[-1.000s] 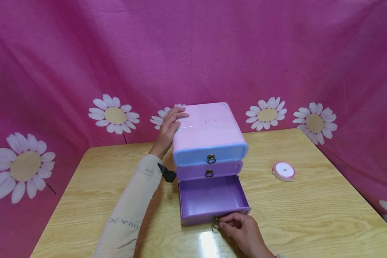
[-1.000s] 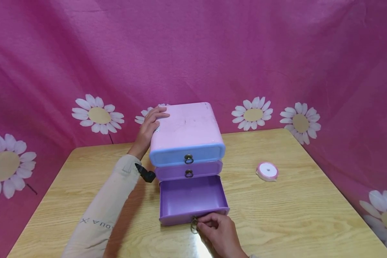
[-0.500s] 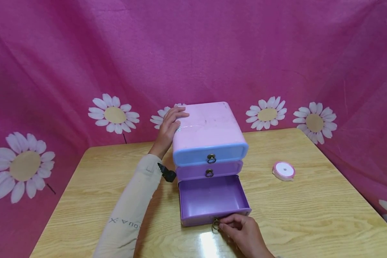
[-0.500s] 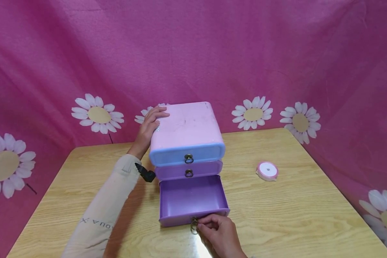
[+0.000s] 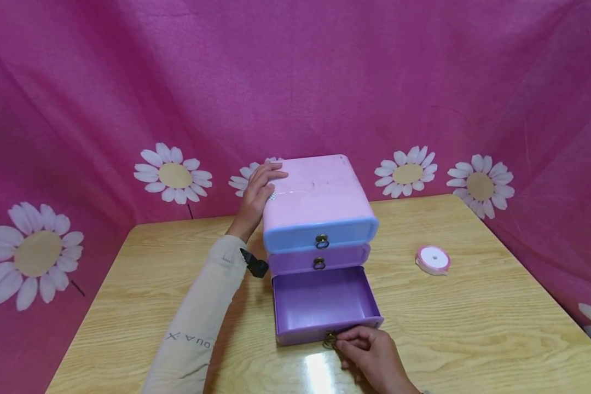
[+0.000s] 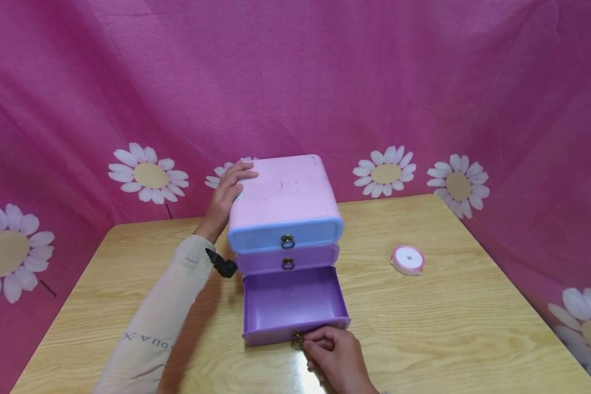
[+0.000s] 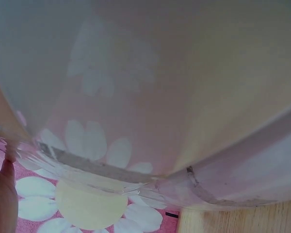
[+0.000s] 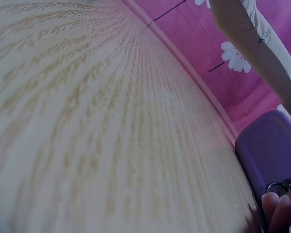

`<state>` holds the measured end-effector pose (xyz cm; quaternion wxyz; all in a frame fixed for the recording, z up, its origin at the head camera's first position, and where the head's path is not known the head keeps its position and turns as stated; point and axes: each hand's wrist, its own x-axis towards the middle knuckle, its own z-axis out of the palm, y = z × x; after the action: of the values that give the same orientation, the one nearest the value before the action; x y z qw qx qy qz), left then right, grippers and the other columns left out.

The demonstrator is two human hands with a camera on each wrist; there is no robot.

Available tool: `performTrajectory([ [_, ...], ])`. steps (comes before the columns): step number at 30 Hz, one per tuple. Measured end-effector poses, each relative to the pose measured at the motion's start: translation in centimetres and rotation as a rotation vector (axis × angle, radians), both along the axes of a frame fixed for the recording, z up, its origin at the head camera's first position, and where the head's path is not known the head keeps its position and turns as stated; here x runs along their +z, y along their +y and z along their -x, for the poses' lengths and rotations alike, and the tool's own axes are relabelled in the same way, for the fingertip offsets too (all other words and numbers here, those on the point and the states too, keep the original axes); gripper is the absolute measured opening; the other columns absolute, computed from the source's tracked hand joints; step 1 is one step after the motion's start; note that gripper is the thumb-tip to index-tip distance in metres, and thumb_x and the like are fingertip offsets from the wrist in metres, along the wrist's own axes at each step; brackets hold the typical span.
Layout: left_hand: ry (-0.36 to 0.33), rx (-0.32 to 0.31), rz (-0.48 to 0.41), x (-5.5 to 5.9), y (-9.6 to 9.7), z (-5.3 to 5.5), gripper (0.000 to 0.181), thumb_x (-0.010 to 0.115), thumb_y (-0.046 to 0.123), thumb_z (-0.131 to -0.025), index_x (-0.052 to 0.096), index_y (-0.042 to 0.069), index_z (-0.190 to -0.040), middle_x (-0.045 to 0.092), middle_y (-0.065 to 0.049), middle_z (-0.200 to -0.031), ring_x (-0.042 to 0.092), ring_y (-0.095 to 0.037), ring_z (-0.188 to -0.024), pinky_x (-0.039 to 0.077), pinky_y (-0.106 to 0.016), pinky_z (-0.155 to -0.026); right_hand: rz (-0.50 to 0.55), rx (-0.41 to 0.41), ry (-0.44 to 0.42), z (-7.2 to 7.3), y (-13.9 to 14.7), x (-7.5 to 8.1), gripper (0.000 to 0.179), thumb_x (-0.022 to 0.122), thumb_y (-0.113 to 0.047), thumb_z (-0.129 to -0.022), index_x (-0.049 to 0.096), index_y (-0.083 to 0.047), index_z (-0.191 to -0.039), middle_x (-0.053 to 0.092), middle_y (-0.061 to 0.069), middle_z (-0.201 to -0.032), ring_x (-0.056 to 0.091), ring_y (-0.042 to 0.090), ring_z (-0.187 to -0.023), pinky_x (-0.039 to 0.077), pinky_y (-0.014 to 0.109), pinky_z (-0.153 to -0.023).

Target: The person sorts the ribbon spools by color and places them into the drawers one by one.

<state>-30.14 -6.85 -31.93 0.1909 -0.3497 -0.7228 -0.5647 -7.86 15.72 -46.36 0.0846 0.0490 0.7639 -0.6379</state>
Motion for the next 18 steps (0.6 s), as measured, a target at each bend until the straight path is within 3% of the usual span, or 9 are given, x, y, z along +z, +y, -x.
performTrajectory([
  [18, 0.004, -0.002, 0.000, 0.0, 0.1, 0.2, 0.032, 0.036, -0.002, -0.087, 0.056, -0.008, -0.111, 0.042, -0.022, -0.131, 0.017, -0.019, -0.135, 0.007, -0.036, -0.109, 0.039, -0.057, -0.035, -0.4, 1.8, 0.3, 0.024, 0.070, -0.017, -0.076, 0.066, 0.000, -0.092, 0.068, 0.016, -0.077, 0.063, 0.020, -0.058, 0.046, 0.029, -0.040],
])
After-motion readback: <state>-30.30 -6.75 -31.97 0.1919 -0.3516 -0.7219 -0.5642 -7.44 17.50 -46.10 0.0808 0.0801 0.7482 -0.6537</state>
